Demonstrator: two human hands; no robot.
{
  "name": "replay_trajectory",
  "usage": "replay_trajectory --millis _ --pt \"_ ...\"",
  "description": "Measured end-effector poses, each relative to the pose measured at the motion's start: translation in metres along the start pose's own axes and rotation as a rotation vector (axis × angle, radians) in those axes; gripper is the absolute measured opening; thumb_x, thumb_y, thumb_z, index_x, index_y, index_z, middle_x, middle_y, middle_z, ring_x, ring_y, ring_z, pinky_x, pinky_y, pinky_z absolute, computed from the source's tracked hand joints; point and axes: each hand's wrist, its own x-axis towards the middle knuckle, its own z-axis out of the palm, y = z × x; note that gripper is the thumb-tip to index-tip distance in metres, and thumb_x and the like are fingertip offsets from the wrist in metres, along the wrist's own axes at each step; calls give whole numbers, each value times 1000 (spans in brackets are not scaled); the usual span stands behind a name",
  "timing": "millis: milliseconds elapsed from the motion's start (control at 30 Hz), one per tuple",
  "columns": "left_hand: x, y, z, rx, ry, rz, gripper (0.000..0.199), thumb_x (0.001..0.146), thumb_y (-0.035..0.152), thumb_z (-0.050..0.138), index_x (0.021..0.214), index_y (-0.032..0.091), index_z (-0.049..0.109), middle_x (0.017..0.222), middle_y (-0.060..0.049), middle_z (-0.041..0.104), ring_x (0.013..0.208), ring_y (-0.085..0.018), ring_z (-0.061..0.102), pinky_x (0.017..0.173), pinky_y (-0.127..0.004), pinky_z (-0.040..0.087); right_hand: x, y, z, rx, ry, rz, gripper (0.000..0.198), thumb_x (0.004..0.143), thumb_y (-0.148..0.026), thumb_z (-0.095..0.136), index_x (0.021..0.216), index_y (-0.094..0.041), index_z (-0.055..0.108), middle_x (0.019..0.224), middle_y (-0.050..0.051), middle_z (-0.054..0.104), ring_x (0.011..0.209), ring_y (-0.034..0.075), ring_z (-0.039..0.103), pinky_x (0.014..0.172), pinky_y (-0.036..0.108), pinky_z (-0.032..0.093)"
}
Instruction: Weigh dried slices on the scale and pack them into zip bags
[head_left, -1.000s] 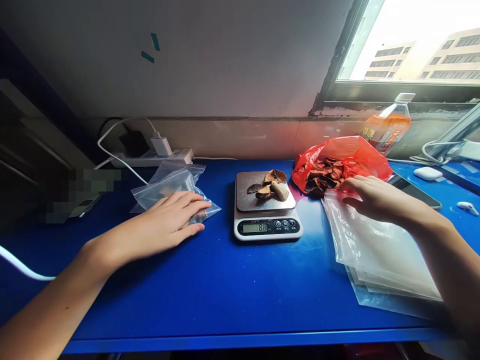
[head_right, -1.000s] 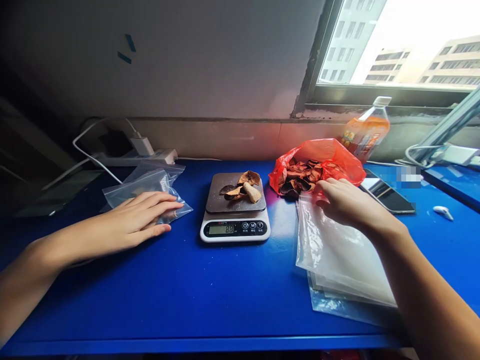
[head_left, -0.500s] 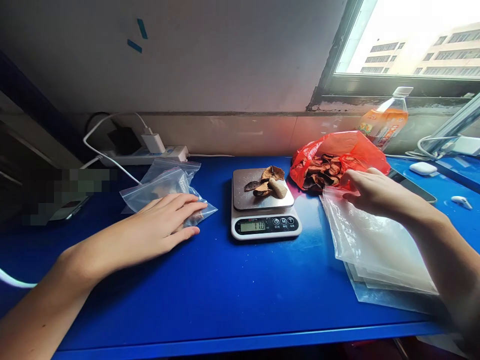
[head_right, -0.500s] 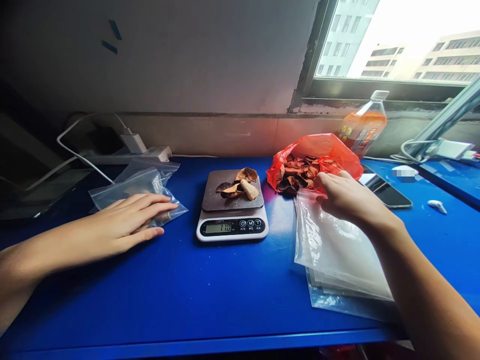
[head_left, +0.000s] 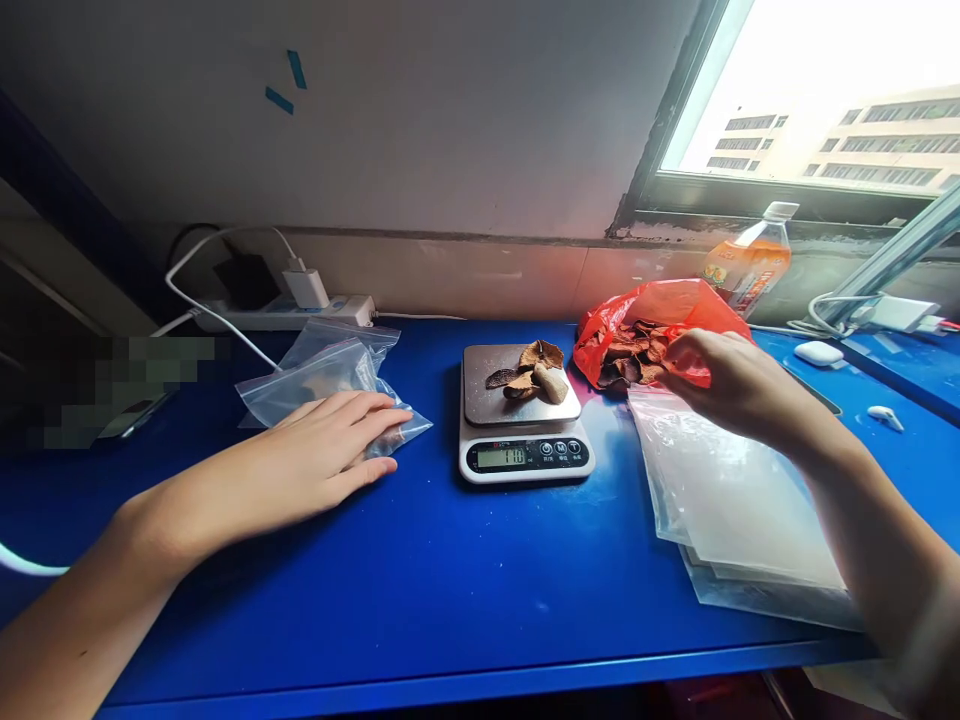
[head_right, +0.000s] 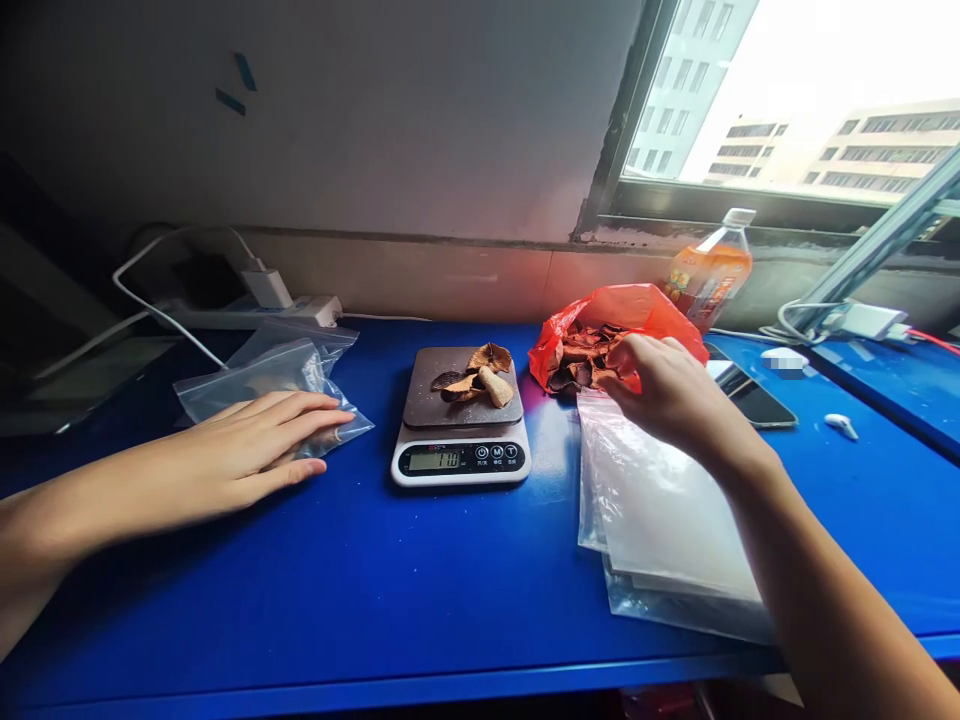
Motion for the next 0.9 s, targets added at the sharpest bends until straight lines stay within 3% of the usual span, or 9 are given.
replay_trajectory --millis 100,233,433,567,667,767,833,900 --pt "-2 4 -4 1 -23 -10 58 92 52 42 144 29 49 152 -5 46 143 -33 36 117 -54 29 9 -43 -7 170 112 -24 21 88 -41 56 92 -20 53 93 10 68 82 22 63 70 33 46" --pt "-3 3 -5 17 -48 -10 57 94 50 39 146 28 47 153 -6 44 143 -30 36 117 -51 30 21 -89 8 127 1 -157 28 89 -40 57 106 -18 55 100 12 68 94 28 61 75 36 47" --pt "-1 -7 4 19 -1 17 55 94 52 43 145 31 49 153 -5 45 142 -30 37 118 -51 28 28 -96 36 101 -96 -188 25 89 -28 53 112 -18 55 98 12 69 91 26 62 75 36 47" --pt "-1 -7 5 -3 2 0 56 93 53 43 144 32 49 152 -4 45 142 -31 38 117 -52 30 27 -96 29 175 30 -159 20 90 -29 51 107 -19 56 93 9 69 87 24 62 74 35 47" --pt "0 -9 6 15 4 -1 56 93 53 44 143 30 51 152 -5 46 142 -32 39 117 -52 31 32 -79 9 221 198 -78 24 91 -38 53 107 -20 55 89 8 69 84 23 63 73 35 47" --pt "2 -13 9 26 50 30 56 91 55 46 140 30 55 150 -6 49 140 -35 41 114 -54 35 39 -36 -2 126 321 108 30 88 -43 55 108 -20 56 89 8 69 83 25 65 75 38 48" --pt "3 -15 11 22 82 50 55 90 56 48 138 30 57 147 -6 52 138 -36 44 112 -54 39 41 -1 2 -6 350 232 31 85 -41 57 107 -19 57 90 11 70 86 28 65 77 41 48" --pt "4 -16 11 19 92 61 55 90 57 48 138 30 57 146 -6 53 137 -36 45 111 -55 40 40 29 11 -130 302 265 27 84 -39 56 97 -16 61 93 16 69 88 31 64 78 42 48"
